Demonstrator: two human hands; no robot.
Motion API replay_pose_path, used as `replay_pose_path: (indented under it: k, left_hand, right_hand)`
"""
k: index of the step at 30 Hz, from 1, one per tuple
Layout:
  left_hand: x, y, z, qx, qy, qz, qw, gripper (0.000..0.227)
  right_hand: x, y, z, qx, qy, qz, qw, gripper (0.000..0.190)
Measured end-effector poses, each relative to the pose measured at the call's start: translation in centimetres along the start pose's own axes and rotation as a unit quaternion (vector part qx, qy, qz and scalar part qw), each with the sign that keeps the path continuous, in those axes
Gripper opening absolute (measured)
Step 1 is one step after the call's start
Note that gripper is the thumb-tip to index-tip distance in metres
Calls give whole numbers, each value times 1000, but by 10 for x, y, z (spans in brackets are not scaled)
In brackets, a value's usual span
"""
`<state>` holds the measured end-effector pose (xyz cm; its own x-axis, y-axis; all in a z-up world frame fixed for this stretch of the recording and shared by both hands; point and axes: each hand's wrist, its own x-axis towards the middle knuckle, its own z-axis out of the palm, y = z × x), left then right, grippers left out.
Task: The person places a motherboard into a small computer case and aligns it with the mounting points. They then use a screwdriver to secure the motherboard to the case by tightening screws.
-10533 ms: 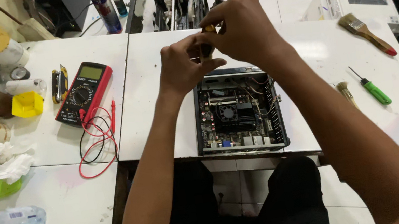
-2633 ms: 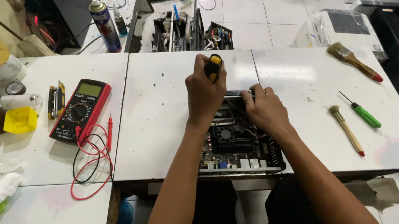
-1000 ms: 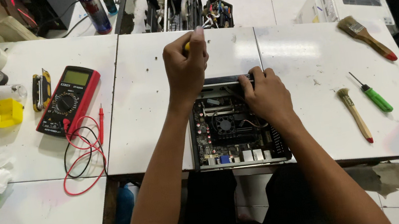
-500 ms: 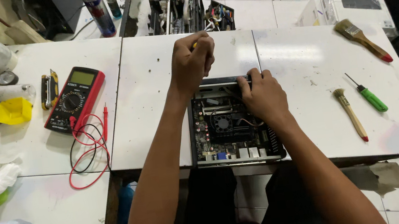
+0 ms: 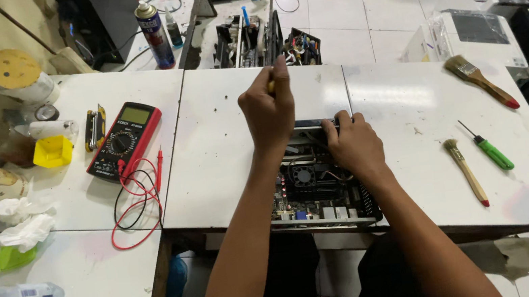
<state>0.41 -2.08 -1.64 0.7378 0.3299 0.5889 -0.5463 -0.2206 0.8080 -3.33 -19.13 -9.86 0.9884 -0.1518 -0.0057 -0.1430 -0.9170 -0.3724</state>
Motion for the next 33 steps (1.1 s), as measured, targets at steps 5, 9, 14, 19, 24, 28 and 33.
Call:
replay_pose_path:
  k: [5, 9, 14, 19, 24, 28, 33]
  left_hand:
    - [3, -9, 19, 11, -9, -8, 1000, 52]
    - [7, -19, 17, 11, -16, 2, 1000, 53]
    - [11, -26, 18, 1, -43, 12, 999, 54]
    - [13, -30, 10, -7, -55, 13, 998, 54]
    - [13, -27, 9, -13, -69, 16, 997, 54]
    - [13, -29, 11, -30, -109, 5, 994, 55]
    - [17, -32, 7, -45, -120, -28, 991, 56]
  right_hand:
    - [-2, 4, 1, 0, -4, 10, 1000, 66]
    - [-5, 2, 0, 2, 0, 17, 1000, 64]
    - [-2, 8, 8, 4, 6, 4, 1000, 64]
    - [-1, 10, 9, 16, 11, -6, 1000, 61]
    - [-4, 3, 0, 13, 7, -19, 1000, 64]
    - [-21, -17, -29, 16, -31, -29, 999, 89]
    - [-11, -1, -15, -3, -33, -50, 998, 90]
